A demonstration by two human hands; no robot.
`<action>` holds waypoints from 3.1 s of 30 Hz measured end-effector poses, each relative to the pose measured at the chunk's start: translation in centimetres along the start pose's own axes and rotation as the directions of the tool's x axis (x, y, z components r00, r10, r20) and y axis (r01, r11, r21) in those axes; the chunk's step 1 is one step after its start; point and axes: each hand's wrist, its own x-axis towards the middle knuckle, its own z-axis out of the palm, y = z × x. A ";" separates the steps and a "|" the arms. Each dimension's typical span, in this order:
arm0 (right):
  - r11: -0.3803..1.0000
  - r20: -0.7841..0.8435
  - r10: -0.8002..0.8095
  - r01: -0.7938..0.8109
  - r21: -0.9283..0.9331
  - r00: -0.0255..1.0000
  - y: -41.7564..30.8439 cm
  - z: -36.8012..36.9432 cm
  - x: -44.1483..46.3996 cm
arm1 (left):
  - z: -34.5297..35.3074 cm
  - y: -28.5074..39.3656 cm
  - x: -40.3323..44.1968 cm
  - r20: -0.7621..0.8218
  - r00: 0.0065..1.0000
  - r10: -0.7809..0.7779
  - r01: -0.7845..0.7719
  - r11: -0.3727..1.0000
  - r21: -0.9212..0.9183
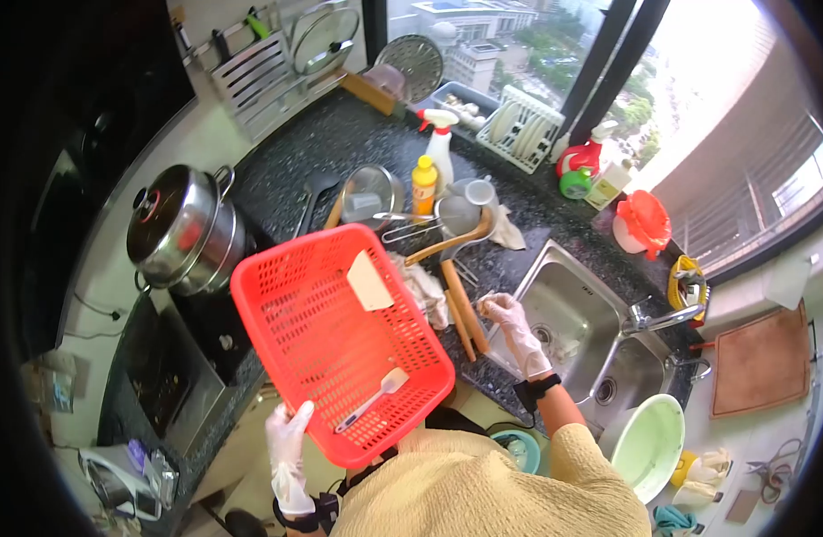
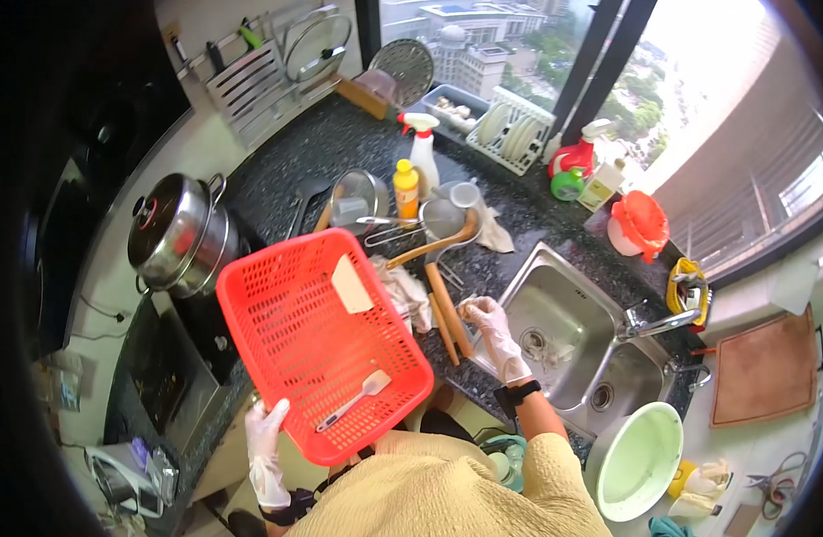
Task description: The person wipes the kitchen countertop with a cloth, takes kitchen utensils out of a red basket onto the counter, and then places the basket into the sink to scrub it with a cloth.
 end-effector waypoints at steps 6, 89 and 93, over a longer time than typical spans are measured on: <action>0.994 -0.054 0.106 -0.105 0.010 0.993 2.1 -0.1 2.4 | -0.7 -0.9 0.1 -0.038 0.999 -0.018 0.016 0.998 -0.058; 0.036 0.586 -0.603 0.751 -0.659 0.542 -8.1 4.9 6.7 | 1.3 2.3 -0.6 -0.036 0.999 -0.016 0.017 1.000 0.019; -0.107 0.820 -0.365 0.855 -0.507 0.440 -13.2 13.4 5.0 | 2.0 2.8 -0.8 -0.017 1.000 -0.007 0.008 0.994 0.108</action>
